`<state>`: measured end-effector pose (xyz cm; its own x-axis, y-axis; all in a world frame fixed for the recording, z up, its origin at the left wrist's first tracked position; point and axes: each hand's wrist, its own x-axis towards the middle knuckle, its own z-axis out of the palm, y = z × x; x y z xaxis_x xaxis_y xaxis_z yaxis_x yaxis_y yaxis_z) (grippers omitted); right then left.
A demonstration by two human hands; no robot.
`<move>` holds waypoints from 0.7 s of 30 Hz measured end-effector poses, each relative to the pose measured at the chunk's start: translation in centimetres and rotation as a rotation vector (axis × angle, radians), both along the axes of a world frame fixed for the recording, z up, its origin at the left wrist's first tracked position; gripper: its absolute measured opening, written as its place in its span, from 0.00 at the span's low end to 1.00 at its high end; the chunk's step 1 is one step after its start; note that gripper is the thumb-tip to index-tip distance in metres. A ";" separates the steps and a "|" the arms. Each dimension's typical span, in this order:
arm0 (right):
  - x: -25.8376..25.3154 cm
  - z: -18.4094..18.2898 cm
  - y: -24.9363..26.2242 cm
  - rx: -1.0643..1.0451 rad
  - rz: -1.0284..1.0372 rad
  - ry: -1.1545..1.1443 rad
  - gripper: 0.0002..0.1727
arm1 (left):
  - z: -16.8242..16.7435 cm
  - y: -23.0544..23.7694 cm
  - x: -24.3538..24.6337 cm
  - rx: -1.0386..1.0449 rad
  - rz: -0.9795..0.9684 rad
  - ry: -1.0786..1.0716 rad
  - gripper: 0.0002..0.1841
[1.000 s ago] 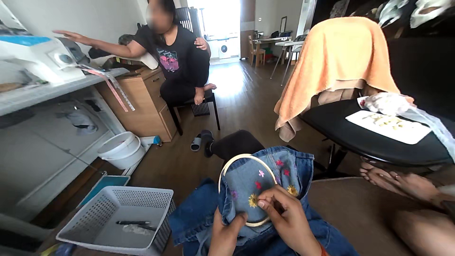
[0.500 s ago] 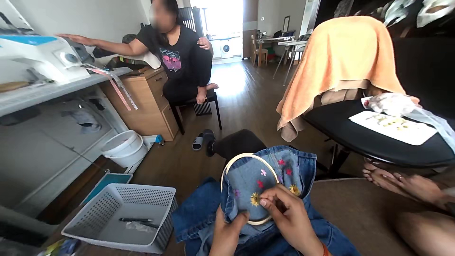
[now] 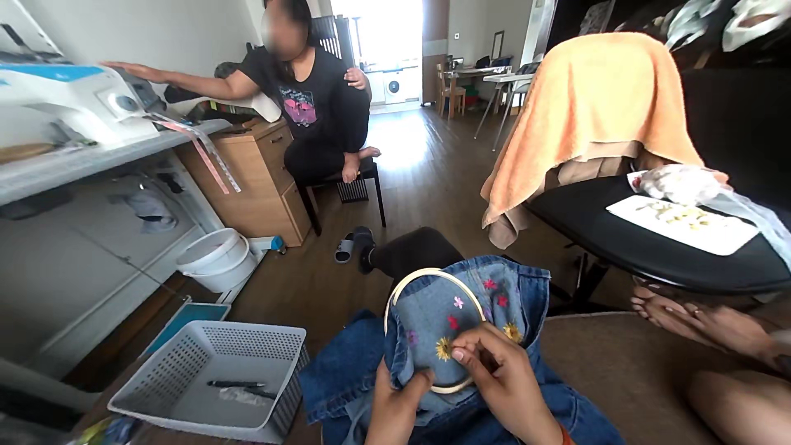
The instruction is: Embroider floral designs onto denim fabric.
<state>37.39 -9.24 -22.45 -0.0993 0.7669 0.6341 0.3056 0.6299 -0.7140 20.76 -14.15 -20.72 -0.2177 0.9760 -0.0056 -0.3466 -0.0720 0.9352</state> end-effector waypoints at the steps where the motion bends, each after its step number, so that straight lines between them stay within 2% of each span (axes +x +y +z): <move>1: 0.0 0.1 0.0 0.003 0.002 0.000 0.08 | 0.0 0.0 0.0 0.005 0.000 0.006 0.30; 21: -0.1 0.0 0.0 0.007 0.000 0.003 0.08 | 0.0 0.0 0.1 0.002 0.013 -0.018 0.30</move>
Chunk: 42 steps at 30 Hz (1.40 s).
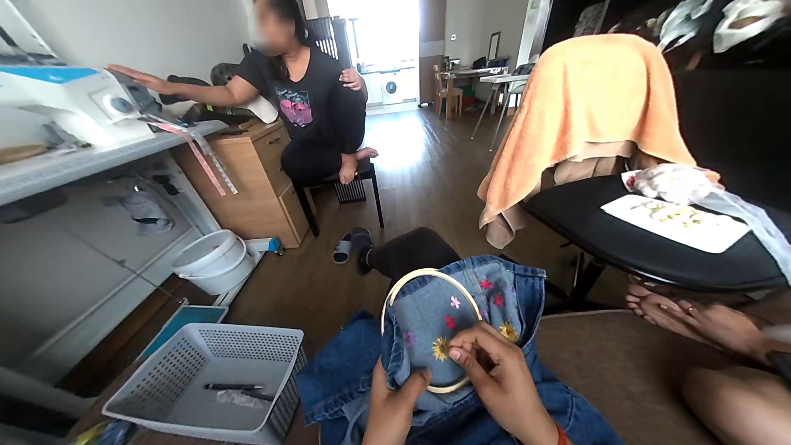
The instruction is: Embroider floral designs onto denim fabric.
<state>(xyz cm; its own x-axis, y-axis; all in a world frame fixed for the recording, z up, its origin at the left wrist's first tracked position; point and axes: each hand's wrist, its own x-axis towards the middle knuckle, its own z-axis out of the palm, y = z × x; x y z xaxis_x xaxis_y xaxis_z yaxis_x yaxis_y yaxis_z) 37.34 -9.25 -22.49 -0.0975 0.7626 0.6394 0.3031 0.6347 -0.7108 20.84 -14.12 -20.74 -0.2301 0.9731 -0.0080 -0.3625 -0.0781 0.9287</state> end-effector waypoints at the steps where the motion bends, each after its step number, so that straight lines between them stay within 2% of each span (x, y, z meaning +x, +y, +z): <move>1: 0.0 0.0 0.0 0.003 -0.003 0.001 0.08 | 0.0 0.0 0.0 -0.001 0.001 0.003 0.31; 42: 0.0 -0.1 0.0 0.011 -0.004 -0.004 0.08 | -0.1 0.0 0.0 0.018 0.004 0.016 0.30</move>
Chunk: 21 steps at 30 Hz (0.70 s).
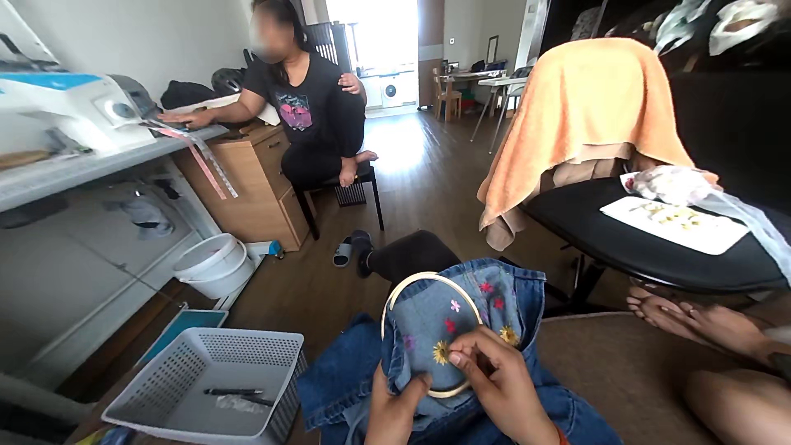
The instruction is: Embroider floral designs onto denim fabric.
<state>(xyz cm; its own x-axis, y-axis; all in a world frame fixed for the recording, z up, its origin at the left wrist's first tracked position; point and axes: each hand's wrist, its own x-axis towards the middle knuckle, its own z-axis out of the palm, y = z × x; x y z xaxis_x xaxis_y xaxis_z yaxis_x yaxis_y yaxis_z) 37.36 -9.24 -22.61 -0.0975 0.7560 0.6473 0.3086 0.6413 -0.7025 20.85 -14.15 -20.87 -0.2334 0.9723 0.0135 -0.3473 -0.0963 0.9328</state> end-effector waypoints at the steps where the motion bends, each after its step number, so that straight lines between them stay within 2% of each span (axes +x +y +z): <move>1: 0.0 0.0 0.0 0.000 0.002 0.002 0.08 | 0.0 0.0 0.0 -0.006 0.002 0.000 0.30; 14: 0.1 0.2 -0.1 -0.012 -0.001 -0.021 0.08 | -0.1 0.1 0.0 -0.002 -0.007 0.001 0.29; 21: -0.1 0.4 -0.3 -0.010 -0.035 -0.040 0.08 | 0.2 0.0 0.3 -0.070 0.027 0.006 0.32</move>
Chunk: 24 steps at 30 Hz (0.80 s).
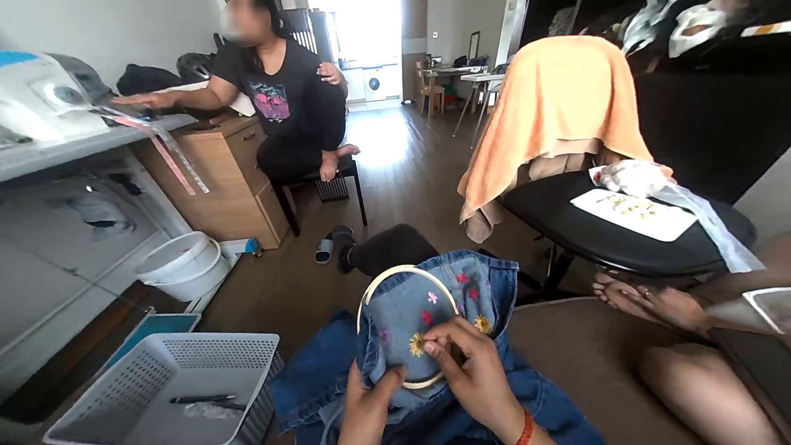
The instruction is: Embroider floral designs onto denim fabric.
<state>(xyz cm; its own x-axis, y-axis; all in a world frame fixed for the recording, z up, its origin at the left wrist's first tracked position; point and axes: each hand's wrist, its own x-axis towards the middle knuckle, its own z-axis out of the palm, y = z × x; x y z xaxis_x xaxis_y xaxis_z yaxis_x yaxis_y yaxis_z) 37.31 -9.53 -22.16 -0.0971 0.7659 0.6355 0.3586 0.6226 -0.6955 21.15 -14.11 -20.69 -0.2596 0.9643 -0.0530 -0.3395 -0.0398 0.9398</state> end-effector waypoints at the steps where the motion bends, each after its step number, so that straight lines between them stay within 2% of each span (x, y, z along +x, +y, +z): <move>1: 0.0 0.1 -0.1 0.006 -0.008 -0.019 0.08 | 0.0 0.0 0.0 -0.009 0.006 -0.005 0.32; 6: -0.1 0.0 -0.3 0.036 -0.036 -0.104 0.09 | -0.3 0.2 -0.3 -0.025 -0.012 -0.009 0.33; 24: -0.2 -0.1 -0.2 0.088 -0.065 -0.196 0.10 | -0.9 0.4 -0.5 0.017 -0.029 -0.033 0.35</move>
<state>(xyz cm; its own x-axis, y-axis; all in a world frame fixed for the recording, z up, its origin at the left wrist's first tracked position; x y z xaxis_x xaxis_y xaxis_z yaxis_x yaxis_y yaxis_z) 37.15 -9.71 -22.22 -0.1778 0.7167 0.6743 0.5228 0.6493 -0.5524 20.66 -13.73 -21.59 -0.2298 0.9722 -0.0446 -0.3716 -0.0453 0.9273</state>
